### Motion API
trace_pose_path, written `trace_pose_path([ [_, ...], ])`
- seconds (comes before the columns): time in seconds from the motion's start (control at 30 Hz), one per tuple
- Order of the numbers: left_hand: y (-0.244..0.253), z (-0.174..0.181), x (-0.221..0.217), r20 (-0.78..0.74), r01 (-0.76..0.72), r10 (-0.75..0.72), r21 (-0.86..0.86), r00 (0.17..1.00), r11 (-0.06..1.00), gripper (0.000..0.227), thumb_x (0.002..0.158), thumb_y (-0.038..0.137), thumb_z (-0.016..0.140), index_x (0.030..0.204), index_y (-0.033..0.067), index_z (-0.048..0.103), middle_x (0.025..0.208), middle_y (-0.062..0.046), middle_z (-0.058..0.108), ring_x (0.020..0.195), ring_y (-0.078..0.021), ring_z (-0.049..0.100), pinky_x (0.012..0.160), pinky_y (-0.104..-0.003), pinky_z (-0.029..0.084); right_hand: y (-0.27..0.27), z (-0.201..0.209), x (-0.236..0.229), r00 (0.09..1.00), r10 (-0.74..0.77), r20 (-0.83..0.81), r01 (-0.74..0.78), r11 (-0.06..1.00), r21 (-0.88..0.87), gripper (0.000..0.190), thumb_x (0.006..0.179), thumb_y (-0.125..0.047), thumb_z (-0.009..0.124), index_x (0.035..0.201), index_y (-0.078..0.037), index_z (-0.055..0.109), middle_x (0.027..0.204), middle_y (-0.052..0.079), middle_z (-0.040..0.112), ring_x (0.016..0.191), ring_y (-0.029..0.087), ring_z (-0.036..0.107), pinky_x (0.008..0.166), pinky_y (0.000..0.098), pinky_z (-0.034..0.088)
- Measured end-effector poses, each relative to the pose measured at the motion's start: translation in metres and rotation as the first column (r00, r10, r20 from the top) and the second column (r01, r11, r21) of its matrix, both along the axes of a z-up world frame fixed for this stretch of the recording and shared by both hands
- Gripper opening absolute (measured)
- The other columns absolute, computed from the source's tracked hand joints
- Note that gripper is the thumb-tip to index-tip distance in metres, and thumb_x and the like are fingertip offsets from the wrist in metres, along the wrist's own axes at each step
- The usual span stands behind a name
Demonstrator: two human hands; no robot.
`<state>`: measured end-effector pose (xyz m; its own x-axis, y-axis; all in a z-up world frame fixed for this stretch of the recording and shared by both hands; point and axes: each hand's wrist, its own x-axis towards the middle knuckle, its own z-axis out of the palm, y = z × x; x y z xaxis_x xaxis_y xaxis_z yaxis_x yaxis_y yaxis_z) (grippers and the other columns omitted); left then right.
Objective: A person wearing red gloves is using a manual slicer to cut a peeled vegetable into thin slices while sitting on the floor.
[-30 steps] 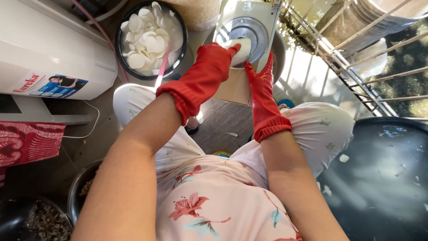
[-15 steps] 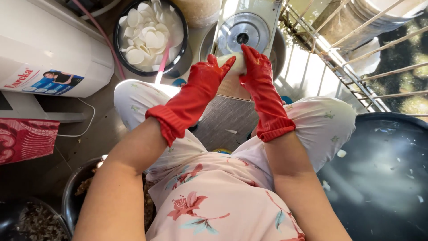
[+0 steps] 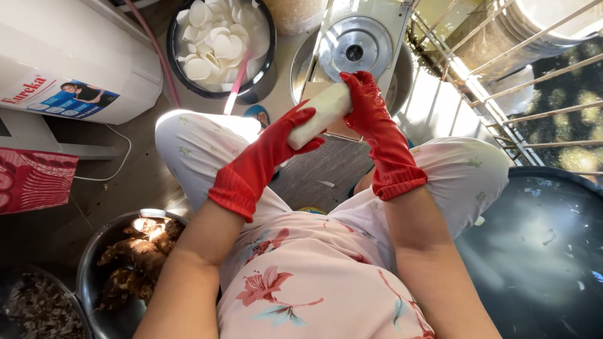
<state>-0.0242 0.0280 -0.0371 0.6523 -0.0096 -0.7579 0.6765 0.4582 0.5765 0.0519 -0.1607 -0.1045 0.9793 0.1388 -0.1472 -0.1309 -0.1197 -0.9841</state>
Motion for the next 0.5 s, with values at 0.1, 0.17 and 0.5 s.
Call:
trace_pose_path([
  [0.1,-0.006,0.016,-0.01,0.087,0.049,-0.051,0.034,0.995,0.998,0.066,0.086,0.024,0.082,0.147,0.032,0.057,0.097,-0.033,0.072,0.075,-0.0442,0.077,0.068,-0.045,0.07,0.016,0.028,-0.004,0.935,-0.064,-0.349,0.167,0.947,0.275,0.057,0.092,-0.052,0.08,0.135,-0.023,0.054,0.14,0.014,0.056,0.131,0.039,0.054,0.114,0.0515,0.044],
  [0.17,-0.011,0.031,-0.016,0.152,0.12,-0.152,0.199,0.977,0.973,0.069,0.086,0.025,0.084,0.147,0.0371,0.055,0.095,-0.029,0.071,0.073,-0.0387,0.077,0.069,-0.041,0.071,0.0,0.031,-0.005,0.981,0.016,-0.191,0.011,0.99,0.138,0.059,0.087,-0.029,0.083,0.137,-0.023,0.051,0.141,0.014,0.051,0.135,0.04,0.049,0.117,0.0506,0.04],
  [0.5,-0.022,0.014,-0.026,0.056,0.302,-0.68,0.868,0.731,0.395,0.076,0.09,0.037,0.08,0.155,0.0504,0.041,0.128,-0.021,0.063,0.119,-0.042,0.068,0.102,-0.051,0.057,-0.019,-0.034,0.006,0.986,0.103,0.135,-0.076,0.978,-0.193,0.047,0.093,0.003,0.063,0.132,-0.023,0.069,0.128,0.01,0.067,0.124,0.031,0.063,0.109,0.0463,0.052],
])
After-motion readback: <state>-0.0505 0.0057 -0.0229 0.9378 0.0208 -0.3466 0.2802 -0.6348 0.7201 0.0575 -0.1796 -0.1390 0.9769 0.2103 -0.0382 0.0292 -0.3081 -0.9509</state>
